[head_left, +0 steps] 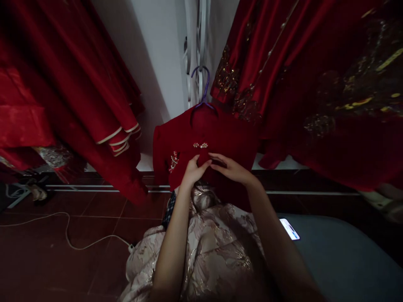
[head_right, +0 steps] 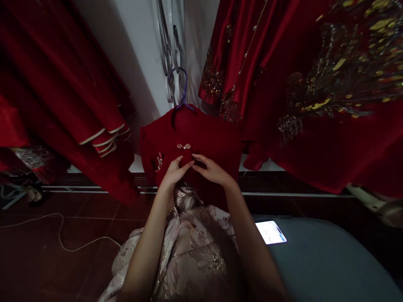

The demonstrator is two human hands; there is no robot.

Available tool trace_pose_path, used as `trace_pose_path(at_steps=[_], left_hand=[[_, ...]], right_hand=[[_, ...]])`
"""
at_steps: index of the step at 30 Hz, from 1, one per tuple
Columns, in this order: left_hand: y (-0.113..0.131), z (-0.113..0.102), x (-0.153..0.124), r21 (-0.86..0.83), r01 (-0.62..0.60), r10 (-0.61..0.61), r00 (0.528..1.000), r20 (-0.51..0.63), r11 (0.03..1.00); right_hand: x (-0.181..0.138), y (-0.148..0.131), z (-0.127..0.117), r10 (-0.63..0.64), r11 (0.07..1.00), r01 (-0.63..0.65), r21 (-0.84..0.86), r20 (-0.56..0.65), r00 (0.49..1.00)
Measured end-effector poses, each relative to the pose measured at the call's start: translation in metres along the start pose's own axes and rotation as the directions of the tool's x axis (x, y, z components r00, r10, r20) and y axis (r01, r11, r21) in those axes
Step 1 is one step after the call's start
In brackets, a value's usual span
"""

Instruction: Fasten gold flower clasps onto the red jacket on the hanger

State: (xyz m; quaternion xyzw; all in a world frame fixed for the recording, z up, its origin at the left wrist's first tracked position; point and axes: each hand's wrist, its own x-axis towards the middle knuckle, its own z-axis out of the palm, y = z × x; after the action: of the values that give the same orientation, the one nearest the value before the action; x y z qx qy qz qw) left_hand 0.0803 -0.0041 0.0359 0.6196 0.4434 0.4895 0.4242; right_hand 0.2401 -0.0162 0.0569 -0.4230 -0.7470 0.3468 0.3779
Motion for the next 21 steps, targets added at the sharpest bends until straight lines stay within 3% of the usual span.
trace_pose_path(at_steps=[6,8,11,13,18,21], left_hand=[[-0.014,-0.032,-0.017,0.249,0.053,-0.045,0.998,-0.037,0.967],[-0.015,-0.045,-0.02,0.351,0.118,-0.045,0.977,-0.211,0.929],[-0.016,-0.056,-0.021,0.399,0.184,0.026,0.884,-0.467,0.899],[-0.017,-0.058,-0.021,0.367,0.146,0.074,0.849,-0.524,0.919],[-0.006,-0.053,-0.028,0.349,-0.025,0.221,0.814,-0.537,0.937],[0.011,-0.051,-0.034,0.36,-0.136,0.326,0.773,-0.544,0.923]], right_hand=[[-0.018,0.005,-0.003,0.137,0.979,-0.152,-0.135,-0.112,0.984],[-0.029,-0.006,-0.007,0.191,0.966,-0.195,-0.168,-0.042,0.981],[-0.039,-0.025,-0.009,0.198,0.978,-0.178,-0.109,0.215,0.956],[-0.041,-0.028,-0.006,0.184,0.981,-0.157,-0.111,0.292,0.939],[-0.033,-0.003,0.012,0.214,0.923,-0.125,-0.364,0.216,0.953],[-0.026,0.011,0.025,0.188,0.916,-0.098,-0.388,0.201,0.961]])
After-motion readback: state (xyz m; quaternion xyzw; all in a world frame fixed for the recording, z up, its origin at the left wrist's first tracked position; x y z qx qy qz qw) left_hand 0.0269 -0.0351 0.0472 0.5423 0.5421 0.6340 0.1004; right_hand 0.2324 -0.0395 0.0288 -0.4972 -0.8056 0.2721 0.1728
